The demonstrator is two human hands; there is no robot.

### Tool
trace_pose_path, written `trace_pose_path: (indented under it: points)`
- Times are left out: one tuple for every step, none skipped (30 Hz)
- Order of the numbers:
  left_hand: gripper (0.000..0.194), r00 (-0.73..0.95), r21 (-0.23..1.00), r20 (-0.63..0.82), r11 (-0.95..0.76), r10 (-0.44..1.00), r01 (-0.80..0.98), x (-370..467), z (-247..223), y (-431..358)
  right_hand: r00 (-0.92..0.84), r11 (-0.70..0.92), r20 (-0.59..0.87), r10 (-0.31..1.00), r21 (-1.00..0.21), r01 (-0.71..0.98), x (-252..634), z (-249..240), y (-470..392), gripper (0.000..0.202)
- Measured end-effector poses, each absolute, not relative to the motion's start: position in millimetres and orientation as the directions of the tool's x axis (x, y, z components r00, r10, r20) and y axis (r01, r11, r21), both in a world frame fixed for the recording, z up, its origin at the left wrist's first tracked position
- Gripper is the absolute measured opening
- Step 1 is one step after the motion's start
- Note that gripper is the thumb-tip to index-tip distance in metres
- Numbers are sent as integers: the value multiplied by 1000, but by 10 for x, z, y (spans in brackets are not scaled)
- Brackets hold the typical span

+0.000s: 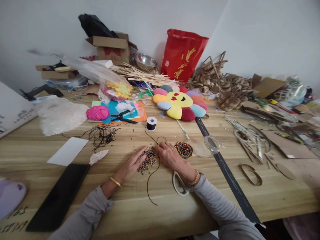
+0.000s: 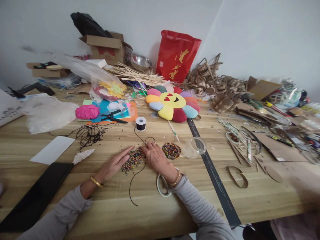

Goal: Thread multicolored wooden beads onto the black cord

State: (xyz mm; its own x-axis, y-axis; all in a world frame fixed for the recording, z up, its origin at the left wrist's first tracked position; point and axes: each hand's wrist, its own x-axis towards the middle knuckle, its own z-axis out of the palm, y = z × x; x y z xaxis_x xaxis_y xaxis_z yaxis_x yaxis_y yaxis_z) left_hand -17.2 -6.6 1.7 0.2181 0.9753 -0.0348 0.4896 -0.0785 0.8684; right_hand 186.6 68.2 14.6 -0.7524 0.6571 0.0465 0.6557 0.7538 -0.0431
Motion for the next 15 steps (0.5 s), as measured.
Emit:
trace_pose_path:
  points:
    - [58, 199, 883, -39, -59, 979, 465, -187, 16, -56, -755, 758, 61, 653, -53, 651, 1848, 137, 704, 20]
    - [58, 179, 898, -38, -45, 983, 437, -203, 8, -43, -760, 764, 78, 646, -65, 642, 1829, 134, 722, 19]
    - [57, 159, 914, -32, -35, 987, 405, -221, -6, -29, -766, 772, 93, 635, -78, 631, 1807, 137, 739, 18]
    - [57, 141, 930, -26, -28, 990, 367, -240, -26, -13, -775, 782, 104, 624, -91, 617, 1782, 145, 754, 18]
    - [57, 126, 945, -20, -22, 992, 325, -259, -50, 4, -784, 791, 108, 611, -105, 602, 1756, 157, 768, 18]
    - [57, 118, 960, -21, -13, 993, 280, -278, -77, 21, -795, 801, 106, 598, -118, 587, 1730, 171, 780, 18]
    - [57, 122, 973, -28, -1, 992, 232, -296, -105, 36, -805, 810, 99, 585, -130, 572, 1704, 186, 791, 19]
    - [57, 125, 983, -27, 3, 992, 186, -313, -131, 50, -815, 817, 90, 573, -138, 560, 1680, 199, 799, 20]
    - [56, 133, 990, -26, 7, 991, 144, -329, -154, 62, -824, 825, 80, 560, -143, 547, 1659, 209, 806, 21]
    - [55, 141, 995, -21, 7, 990, 103, -342, -175, 71, -833, 831, 70, 549, -146, 536, 1640, 216, 809, 23]
    - [55, 150, 998, -14, 4, 989, 65, -354, -191, 78, -839, 837, 62, 540, -143, 528, 1625, 219, 809, 23]
    - [54, 159, 1000, -7, 3, 987, 30, -363, -204, 83, -843, 840, 54, 535, -137, 524, 1613, 217, 806, 24]
    - [54, 165, 1000, -1, 1, 986, 2, -369, -214, 85, -844, 841, 47, 534, -131, 524, 1603, 212, 800, 24]
    - [54, 168, 1000, 3, 0, 986, -17, -372, -221, 86, -846, 842, 41, 532, -126, 524, 1595, 203, 792, 24]
    - [54, 167, 1000, 4, 1, 986, -27, -372, -225, 85, -849, 845, 35, 528, -124, 520, 1589, 193, 781, 24]
